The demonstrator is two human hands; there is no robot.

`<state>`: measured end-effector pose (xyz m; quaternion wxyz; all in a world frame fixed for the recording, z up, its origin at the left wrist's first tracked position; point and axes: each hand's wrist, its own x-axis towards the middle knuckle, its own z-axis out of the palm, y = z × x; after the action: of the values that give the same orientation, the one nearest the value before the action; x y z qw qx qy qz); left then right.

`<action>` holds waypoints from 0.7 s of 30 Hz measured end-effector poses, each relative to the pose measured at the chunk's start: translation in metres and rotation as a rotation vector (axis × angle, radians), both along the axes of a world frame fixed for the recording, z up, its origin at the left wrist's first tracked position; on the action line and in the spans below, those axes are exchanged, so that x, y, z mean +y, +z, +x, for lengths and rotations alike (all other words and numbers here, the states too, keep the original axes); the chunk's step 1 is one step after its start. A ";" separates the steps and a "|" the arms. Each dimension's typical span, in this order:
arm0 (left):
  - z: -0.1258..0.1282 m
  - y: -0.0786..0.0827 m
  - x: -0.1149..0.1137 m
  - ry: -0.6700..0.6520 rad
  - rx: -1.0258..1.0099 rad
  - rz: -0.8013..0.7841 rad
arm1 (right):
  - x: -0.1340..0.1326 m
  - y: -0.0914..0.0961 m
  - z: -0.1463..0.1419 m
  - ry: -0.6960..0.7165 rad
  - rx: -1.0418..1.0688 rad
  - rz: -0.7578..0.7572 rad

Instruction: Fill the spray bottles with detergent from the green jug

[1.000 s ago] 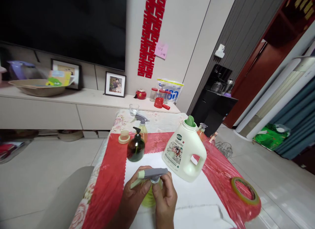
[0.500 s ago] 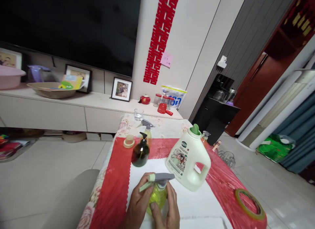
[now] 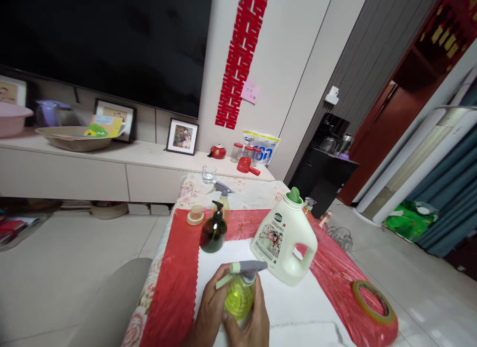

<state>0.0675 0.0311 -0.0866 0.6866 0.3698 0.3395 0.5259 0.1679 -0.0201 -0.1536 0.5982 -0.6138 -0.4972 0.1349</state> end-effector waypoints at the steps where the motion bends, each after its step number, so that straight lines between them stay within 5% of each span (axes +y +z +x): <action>1: -0.001 0.000 -0.001 -0.015 -0.007 0.019 | -0.001 0.001 0.000 -0.003 0.003 -0.002; 6: -0.005 -0.005 -0.003 0.031 0.139 0.149 | -0.013 0.013 0.001 0.000 0.157 0.032; 11: 0.001 -0.014 -0.001 -0.010 0.202 0.105 | -0.040 0.050 0.018 -0.063 0.274 0.056; 16: 0.011 -0.024 -0.005 0.019 0.240 0.095 | -0.066 0.087 0.072 -0.157 0.251 0.087; 21: 0.012 -0.030 -0.005 -0.072 0.290 0.078 | -0.060 0.096 0.145 -0.341 0.118 0.080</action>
<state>0.0791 0.0259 -0.1165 0.6341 0.4800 0.4010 0.4547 0.3131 -0.0800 -0.0572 0.6644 -0.6561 -0.3547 0.0474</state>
